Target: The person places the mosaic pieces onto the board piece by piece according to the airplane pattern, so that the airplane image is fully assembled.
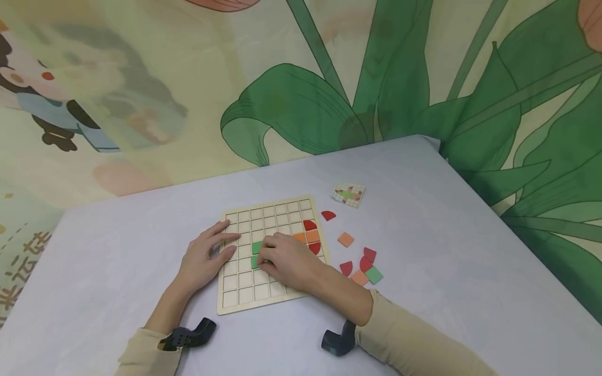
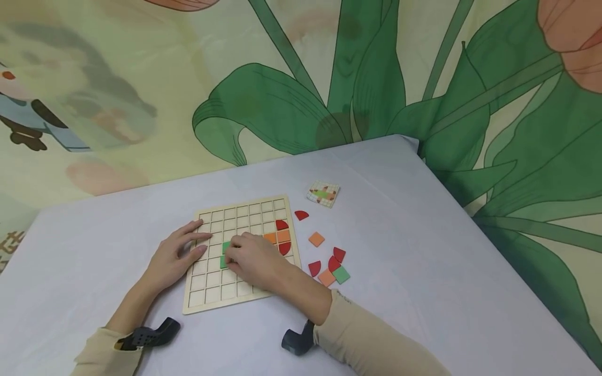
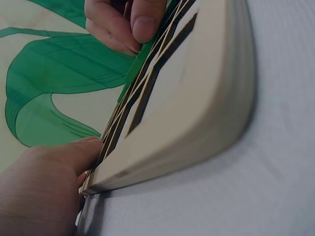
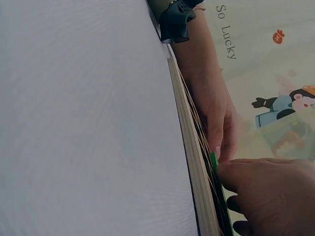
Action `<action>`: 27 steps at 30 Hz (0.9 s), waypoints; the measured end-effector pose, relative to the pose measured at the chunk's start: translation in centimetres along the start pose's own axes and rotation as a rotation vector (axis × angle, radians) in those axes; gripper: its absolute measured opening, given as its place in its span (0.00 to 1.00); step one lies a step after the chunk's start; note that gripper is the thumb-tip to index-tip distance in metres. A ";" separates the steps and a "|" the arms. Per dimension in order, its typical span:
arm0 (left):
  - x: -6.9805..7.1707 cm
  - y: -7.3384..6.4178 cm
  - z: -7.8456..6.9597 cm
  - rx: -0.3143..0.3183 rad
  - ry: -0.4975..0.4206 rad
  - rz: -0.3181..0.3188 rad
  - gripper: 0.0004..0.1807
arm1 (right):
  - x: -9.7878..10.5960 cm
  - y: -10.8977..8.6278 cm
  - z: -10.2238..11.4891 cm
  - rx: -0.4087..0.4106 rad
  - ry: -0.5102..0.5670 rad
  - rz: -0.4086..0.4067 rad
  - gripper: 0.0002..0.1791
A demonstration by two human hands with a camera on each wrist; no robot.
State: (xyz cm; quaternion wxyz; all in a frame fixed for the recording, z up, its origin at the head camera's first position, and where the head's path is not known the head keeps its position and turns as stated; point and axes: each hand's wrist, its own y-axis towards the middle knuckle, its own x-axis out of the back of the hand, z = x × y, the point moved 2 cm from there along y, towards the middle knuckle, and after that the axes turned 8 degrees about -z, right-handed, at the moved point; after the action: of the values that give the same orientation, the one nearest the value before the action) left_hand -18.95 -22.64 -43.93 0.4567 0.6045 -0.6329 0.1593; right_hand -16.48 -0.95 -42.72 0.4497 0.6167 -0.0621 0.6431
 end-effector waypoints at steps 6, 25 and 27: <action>-0.2 0.0 0.0 -0.005 0.002 -0.007 0.16 | 1.0 0.1 -0.3 -0.018 0.005 -0.017 0.03; 0.0 -0.1 -0.2 -0.006 0.027 -0.007 0.16 | 7.6 -1.3 -9.6 -0.600 -0.171 0.200 0.19; 0.0 -0.1 -0.2 -0.005 0.026 -0.009 0.16 | 7.6 -1.5 -10.0 -0.625 -0.169 0.246 0.20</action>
State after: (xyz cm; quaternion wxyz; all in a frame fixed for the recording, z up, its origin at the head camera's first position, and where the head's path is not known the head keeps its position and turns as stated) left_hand -18.81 -22.51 -43.89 0.4670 0.6041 -0.6246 0.1638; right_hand -21.61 10.04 -39.26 0.5291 0.4882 -0.3670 0.5891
